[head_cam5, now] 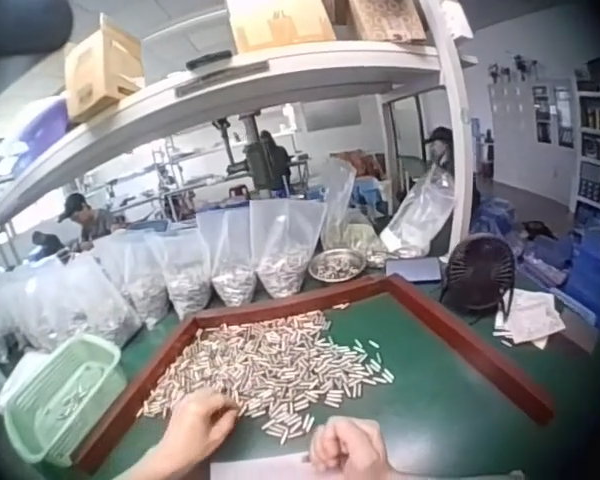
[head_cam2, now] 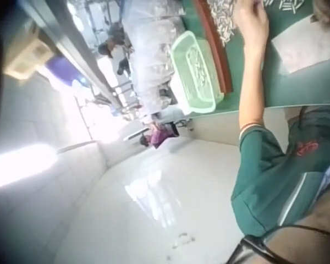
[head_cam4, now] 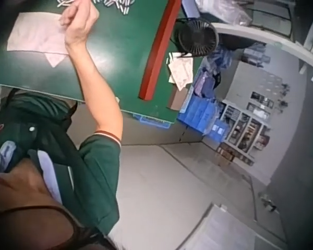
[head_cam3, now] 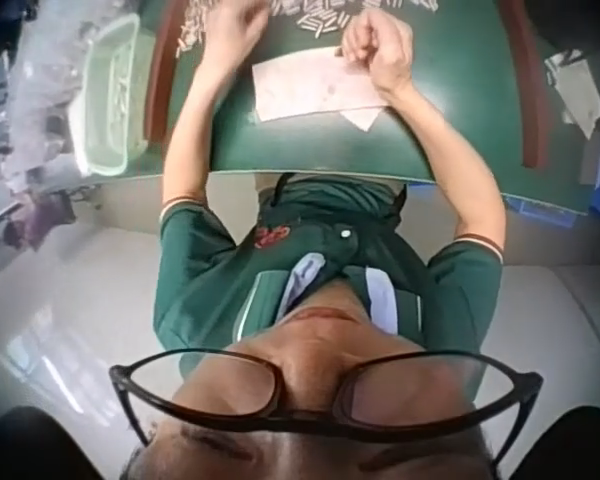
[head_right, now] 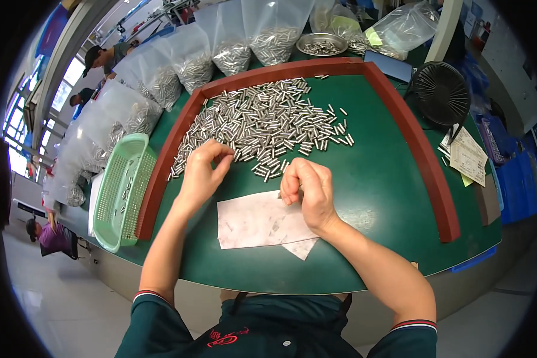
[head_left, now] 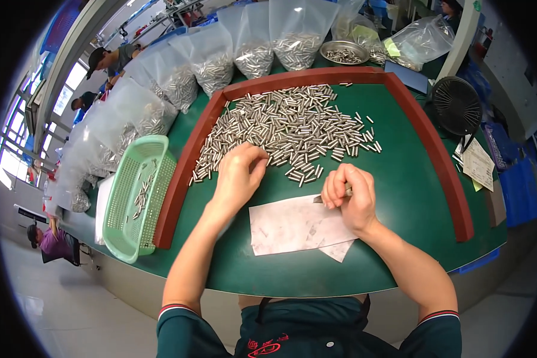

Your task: The worker is inspecting small cylindrical metal pins and using a hand tool to clean or deburr them on a workbench.

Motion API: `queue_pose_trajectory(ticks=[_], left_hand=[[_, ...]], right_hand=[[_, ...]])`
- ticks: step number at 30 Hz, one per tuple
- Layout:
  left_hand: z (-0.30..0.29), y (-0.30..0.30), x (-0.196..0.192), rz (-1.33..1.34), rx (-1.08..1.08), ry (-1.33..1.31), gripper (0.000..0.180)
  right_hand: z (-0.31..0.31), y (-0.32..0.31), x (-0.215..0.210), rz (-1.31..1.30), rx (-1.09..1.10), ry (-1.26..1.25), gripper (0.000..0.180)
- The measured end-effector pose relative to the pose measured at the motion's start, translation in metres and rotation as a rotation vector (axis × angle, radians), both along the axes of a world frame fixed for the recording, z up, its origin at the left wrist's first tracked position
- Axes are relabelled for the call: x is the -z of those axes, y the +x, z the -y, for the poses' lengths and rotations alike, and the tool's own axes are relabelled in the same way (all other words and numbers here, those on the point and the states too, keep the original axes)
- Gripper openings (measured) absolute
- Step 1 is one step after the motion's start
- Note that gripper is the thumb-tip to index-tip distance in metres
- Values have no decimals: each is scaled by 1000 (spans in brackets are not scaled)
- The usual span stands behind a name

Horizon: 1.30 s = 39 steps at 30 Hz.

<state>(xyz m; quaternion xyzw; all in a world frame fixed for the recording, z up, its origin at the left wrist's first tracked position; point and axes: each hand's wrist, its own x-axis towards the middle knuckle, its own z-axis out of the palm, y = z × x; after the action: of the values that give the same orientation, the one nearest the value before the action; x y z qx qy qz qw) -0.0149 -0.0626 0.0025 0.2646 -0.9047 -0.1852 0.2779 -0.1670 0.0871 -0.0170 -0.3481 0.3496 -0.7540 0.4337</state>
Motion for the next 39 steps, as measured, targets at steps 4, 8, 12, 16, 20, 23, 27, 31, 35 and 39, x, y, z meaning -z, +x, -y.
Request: queue_pose_trajectory(ticks=[4, 8, 12, 16, 20, 23, 27, 31, 35, 39], left_hand=[[1, 5, 24, -51, -46, -58, 8], [-3, -2, 30, -85, 9, -134, 18], [-7, -2, 32, -51, 7, -123, 19], [-7, -1, 31, -52, 10, -70, 18], [-8, -8, 29, -72, 43, -93, 16], [-10, -13, 30, -62, 77, -109, 13], [-11, -14, 27, 1, 60, -168, 12], [-9, -13, 25, -28, 54, -184, 14], [-15, -5, 18, -187, -9, 678, 7], [-20, 4, 11, -344, 85, 1043, 15]], right_hand=[[0, -1, -1, 19, -9, -3, 37], [-2, -2, -2, 7, 0, 37, 38], [0, -5, -1, 13, 2, 45, 38], [0, -6, 0, 20, 4, 38, 38], [1, -5, -1, 30, -4, 55, 39], [1, -5, -2, 36, -2, 56, 38], [2, -5, -1, 48, -2, 50, 38], [2, -5, -2, 56, 15, 37, 37], [2, -8, 0, 69, 26, 44, 38], [1, -8, 0, 73, 30, 51, 38]])
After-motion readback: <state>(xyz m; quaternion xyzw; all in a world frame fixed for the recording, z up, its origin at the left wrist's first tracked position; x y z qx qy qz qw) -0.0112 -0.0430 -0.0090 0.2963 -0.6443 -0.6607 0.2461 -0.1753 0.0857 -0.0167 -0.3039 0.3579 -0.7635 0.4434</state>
